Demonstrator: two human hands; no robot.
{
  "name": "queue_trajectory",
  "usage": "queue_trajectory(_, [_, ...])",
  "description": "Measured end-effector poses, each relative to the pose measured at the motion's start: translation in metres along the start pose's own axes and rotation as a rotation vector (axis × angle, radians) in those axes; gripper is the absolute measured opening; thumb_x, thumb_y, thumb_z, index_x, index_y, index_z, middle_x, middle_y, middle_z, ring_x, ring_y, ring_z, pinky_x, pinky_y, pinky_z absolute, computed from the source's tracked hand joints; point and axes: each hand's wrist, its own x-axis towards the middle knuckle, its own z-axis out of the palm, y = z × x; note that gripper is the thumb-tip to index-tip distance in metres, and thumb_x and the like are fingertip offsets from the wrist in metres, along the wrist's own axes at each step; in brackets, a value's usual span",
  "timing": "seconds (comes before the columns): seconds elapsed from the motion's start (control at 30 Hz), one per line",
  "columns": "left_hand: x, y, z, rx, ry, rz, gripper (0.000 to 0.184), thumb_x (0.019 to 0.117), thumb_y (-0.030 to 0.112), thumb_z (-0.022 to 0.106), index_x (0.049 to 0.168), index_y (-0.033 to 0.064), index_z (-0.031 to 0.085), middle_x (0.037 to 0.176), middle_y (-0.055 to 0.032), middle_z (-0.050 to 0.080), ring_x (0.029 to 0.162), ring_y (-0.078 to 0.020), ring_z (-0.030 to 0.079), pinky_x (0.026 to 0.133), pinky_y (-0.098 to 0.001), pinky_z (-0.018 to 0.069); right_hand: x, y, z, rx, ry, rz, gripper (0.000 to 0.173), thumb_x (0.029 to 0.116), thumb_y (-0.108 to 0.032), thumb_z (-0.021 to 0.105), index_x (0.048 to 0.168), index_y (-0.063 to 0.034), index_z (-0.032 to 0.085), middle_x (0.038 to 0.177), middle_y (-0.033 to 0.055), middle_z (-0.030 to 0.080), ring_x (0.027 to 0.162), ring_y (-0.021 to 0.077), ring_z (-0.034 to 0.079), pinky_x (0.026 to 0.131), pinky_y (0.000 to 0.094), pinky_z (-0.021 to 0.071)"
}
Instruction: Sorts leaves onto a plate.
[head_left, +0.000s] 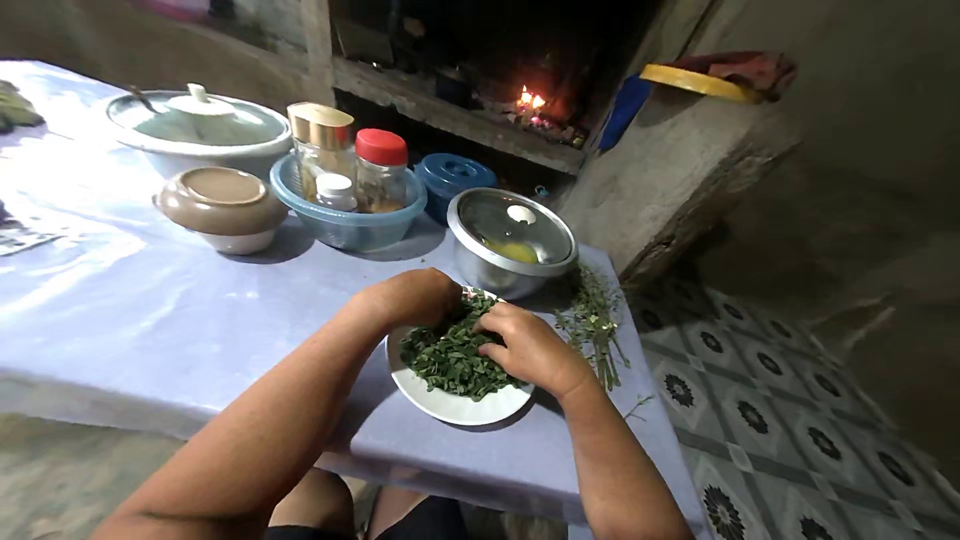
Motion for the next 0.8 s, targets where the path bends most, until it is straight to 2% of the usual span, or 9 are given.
queue_trajectory(0.1, [-0.002,0.007,-0.005,-0.023,-0.04,0.049,0.009,0.0956,0.007,0.066,0.098,0.0082,0.074,0.093,-0.0097,0.072,0.091,-0.0287,0.069,0.082,-0.0544,0.055,0.002,0.002,-0.001,-0.015,0.01,0.039,0.021,0.1001,-0.017,0.062,0.115,-0.0076,0.074,0.114,0.0126,0.07,0.11,0.027,0.067,0.097,0.0487,0.054])
queue_trajectory(0.27, [-0.001,0.0,-0.007,-0.083,0.04,0.131,0.012,0.0983,0.014,0.064,0.094,0.0111,0.075,0.091,-0.0058,0.072,0.088,-0.024,0.069,0.082,-0.0524,0.0559,-0.005,0.004,-0.007,0.098,0.179,0.031,0.017,0.0979,-0.016,0.067,0.11,-0.0077,0.075,0.108,0.0101,0.07,0.102,0.0229,0.069,0.092,0.0457,0.057])
queue_trajectory(0.37, [0.0,0.0,-0.008,-0.054,0.028,0.044,0.013,0.1004,0.019,0.063,0.098,0.0125,0.075,0.095,-0.0059,0.072,0.092,-0.0249,0.07,0.084,-0.054,0.0558,-0.006,0.003,-0.004,0.117,0.299,-0.067,0.019,0.0945,-0.017,0.073,0.112,-0.0113,0.075,0.115,0.0072,0.068,0.111,0.0208,0.065,0.097,0.0421,0.0556])
queue_trajectory(0.43, [0.0,0.0,-0.008,-0.015,0.022,0.004,0.013,0.1006,0.019,0.063,0.1,0.0121,0.074,0.096,-0.0072,0.072,0.093,-0.0272,0.069,0.084,-0.0559,0.0556,-0.006,0.001,0.001,0.127,0.327,-0.163,0.016,0.0943,-0.018,0.072,0.108,-0.0106,0.076,0.122,0.0062,0.067,0.119,0.0206,0.062,0.102,0.0422,0.0524])
queue_trajectory(0.53, [0.0,-0.003,-0.007,0.01,0.05,0.0,0.014,0.1005,0.018,0.061,0.095,0.0106,0.071,0.09,-0.0089,0.07,0.089,-0.0295,0.069,0.078,-0.0573,0.0546,-0.005,-0.003,0.007,0.144,0.279,-0.308,0.012,0.097,-0.019,0.068,0.098,-0.0106,0.077,0.126,0.0053,0.067,0.123,0.0183,0.06,0.108,0.0393,0.0489])
queue_trajectory(0.7, [-0.001,-0.001,-0.01,0.005,0.048,-0.028,0.016,0.1017,0.021,0.06,0.097,0.011,0.072,0.093,-0.0087,0.07,0.091,-0.029,0.069,0.081,-0.0566,0.0551,-0.005,-0.008,0.01,0.121,0.09,-0.439,0.022,0.0978,-0.008,0.062,0.112,-0.0154,0.077,0.131,0.0092,0.065,0.126,0.0236,0.058,0.109,0.0441,0.0475])
queue_trajectory(0.8, [-0.001,-0.001,-0.01,0.018,0.045,-0.022,0.014,0.1014,0.021,0.061,0.098,0.0113,0.071,0.091,-0.0081,0.07,0.09,-0.0283,0.069,0.079,-0.0557,0.0553,-0.001,-0.009,0.014,0.092,0.014,-0.465,0.018,0.0973,-0.011,0.065,0.111,-0.013,0.077,0.135,0.0116,0.063,0.129,0.0264,0.057,0.11,0.0444,0.0464])
